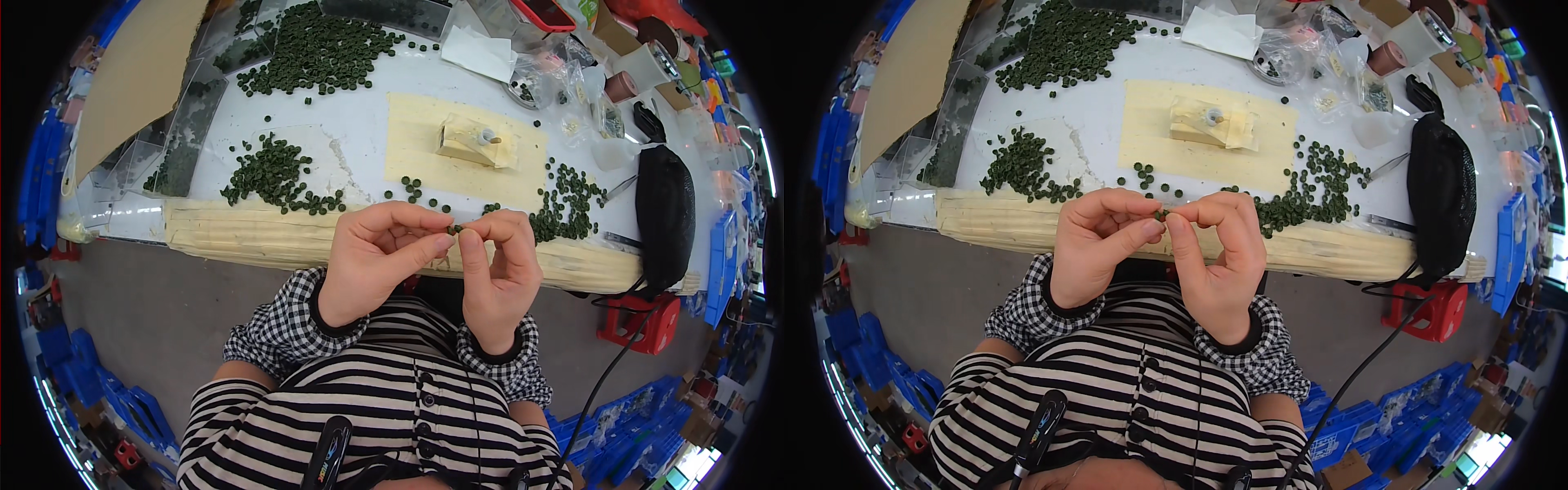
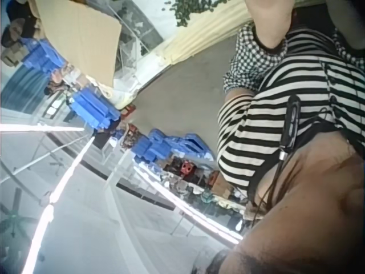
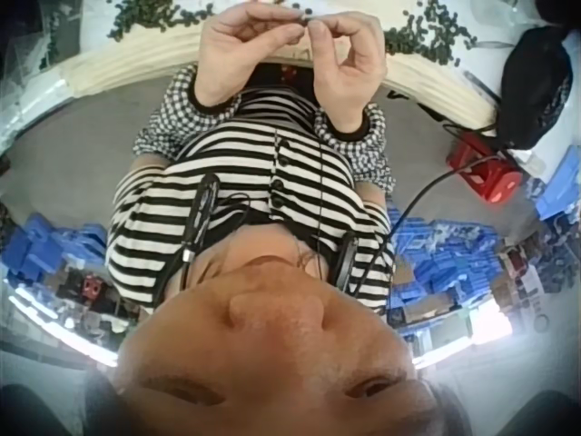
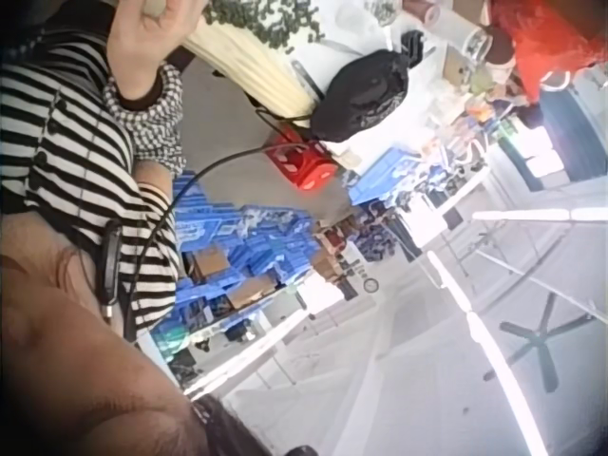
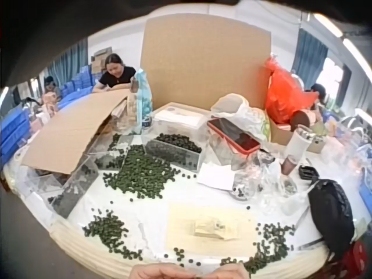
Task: Assembling small green and black plastic toy parts at a workbench.
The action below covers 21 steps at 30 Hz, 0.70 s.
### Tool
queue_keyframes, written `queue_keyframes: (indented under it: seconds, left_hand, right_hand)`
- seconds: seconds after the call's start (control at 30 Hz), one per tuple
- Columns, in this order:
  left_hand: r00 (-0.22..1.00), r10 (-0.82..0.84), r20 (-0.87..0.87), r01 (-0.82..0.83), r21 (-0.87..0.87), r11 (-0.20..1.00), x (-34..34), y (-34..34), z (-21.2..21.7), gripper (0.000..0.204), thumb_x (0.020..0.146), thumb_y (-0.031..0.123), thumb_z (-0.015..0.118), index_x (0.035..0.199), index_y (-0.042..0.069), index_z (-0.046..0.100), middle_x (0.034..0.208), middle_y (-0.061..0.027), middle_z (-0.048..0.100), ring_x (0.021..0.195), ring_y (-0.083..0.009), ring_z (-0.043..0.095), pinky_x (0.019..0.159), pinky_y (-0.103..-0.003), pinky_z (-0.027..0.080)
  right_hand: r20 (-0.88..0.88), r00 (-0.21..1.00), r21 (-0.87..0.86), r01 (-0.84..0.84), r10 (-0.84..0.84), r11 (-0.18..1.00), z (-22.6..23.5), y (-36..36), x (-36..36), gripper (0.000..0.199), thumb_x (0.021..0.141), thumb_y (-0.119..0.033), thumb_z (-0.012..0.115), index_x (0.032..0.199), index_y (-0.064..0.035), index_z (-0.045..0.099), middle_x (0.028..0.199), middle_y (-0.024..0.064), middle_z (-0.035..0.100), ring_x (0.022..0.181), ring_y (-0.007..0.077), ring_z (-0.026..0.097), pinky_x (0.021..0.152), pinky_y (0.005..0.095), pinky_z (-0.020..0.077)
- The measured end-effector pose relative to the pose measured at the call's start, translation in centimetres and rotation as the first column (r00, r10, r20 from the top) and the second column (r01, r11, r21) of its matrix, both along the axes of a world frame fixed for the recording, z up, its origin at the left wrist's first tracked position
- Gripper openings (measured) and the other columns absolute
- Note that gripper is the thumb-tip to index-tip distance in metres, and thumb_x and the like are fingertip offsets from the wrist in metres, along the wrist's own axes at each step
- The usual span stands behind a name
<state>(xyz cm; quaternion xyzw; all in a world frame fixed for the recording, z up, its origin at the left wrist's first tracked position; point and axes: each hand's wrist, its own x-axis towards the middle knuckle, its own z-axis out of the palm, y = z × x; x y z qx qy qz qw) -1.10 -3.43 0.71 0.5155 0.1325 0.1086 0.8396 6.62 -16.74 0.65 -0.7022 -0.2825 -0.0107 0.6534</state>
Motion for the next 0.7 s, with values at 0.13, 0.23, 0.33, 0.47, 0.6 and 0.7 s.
queue_keyframes:
  seconds: [0.13, 0.23, 0.33, 0.47, 0.6, 0.7]
  left_hand:
    - [1.0, 0.021, 0.017, -0.021, 0.041, 0.999, 0.0, -0.07, 0.15, 0.02, 0.082, -0.011, 0.065, 0.101, -0.004, 0.067, 0.099, -0.0127, 0.067, 0.088, -0.0141, 0.065, 0.078, -0.024, 0.053]
    - [0.999, 0.025, 0.032, -0.027, 0.064, 0.998, 0.0, -0.13, 0.1, 0.022, 0.081, -0.013, 0.065, 0.101, -0.004, 0.068, 0.099, -0.0142, 0.067, 0.088, -0.0155, 0.065, 0.079, -0.024, 0.053]
    - [0.998, 0.019, 0.06, -0.026, 0.109, 0.994, 0.01, -0.06, 0.1, 0.023, 0.081, -0.013, 0.065, 0.101, -0.004, 0.068, 0.099, -0.0143, 0.067, 0.088, -0.0157, 0.064, 0.078, -0.024, 0.053]
    - [0.997, 0.014, 0.082, -0.025, 0.14, 0.99, 0.06, -0.03, 0.07, 0.024, 0.081, -0.013, 0.065, 0.102, -0.003, 0.069, 0.099, -0.014, 0.066, 0.088, -0.0149, 0.064, 0.077, -0.024, 0.052]
    - [0.995, 0.013, 0.099, -0.034, 0.212, 0.977, 0.05, 0.16, 0.35, 0.023, 0.081, -0.013, 0.066, 0.102, -0.002, 0.069, 0.099, -0.0132, 0.066, 0.086, -0.0137, 0.063, 0.075, -0.023, 0.052]
    - [0.993, 0.02, 0.121, -0.042, 0.185, 0.982, 0.13, 0.05, 0.42, 0.023, 0.081, -0.013, 0.066, 0.102, -0.002, 0.069, 0.099, -0.0127, 0.066, 0.085, -0.0132, 0.063, 0.074, -0.023, 0.052]
  right_hand:
    - [0.002, 1.0, -0.007, 0.007, -0.007, 1.0, 0.09, 0.02, -0.08, 0.007, 0.082, -0.002, 0.069, 0.086, 0.0002, 0.064, 0.084, 0.0075, 0.058, 0.078, 0.0159, 0.052, 0.07, 0.0259, 0.0432]
    - [0.014, 1.0, -0.011, 0.012, -0.012, 1.0, 0.08, 0.01, -0.01, 0.007, 0.082, -0.002, 0.069, 0.086, 0.0003, 0.064, 0.085, 0.0076, 0.058, 0.078, 0.0159, 0.053, 0.07, 0.0259, 0.0435]
    - [0.016, 1.0, 0.004, 0.017, -0.018, 1.0, 0.03, 0.09, -0.17, 0.007, 0.082, -0.001, 0.069, 0.087, 0.0006, 0.064, 0.085, 0.0078, 0.058, 0.078, 0.0159, 0.054, 0.07, 0.0256, 0.0439]
    - [-0.025, 1.0, 0.039, 0.008, -0.007, 0.999, 0.07, 0.09, -0.33, 0.007, 0.082, 0.0, 0.068, 0.088, 0.0016, 0.065, 0.086, 0.0078, 0.059, 0.079, 0.0154, 0.054, 0.072, 0.025, 0.0442]
    - [-0.145, 0.987, 0.103, -0.05, 0.064, 0.993, 0.12, -0.21, -0.3, 0.008, 0.083, 0.003, 0.066, 0.091, 0.0025, 0.066, 0.088, 0.0077, 0.059, 0.081, 0.0143, 0.055, 0.072, 0.0242, 0.044]
    - [-0.201, 0.975, 0.132, -0.07, 0.096, 0.989, 0.09, -0.4, -0.37, 0.011, 0.083, 0.004, 0.066, 0.094, 0.0029, 0.067, 0.089, 0.0079, 0.06, 0.082, 0.0139, 0.055, 0.073, 0.0236, 0.0438]
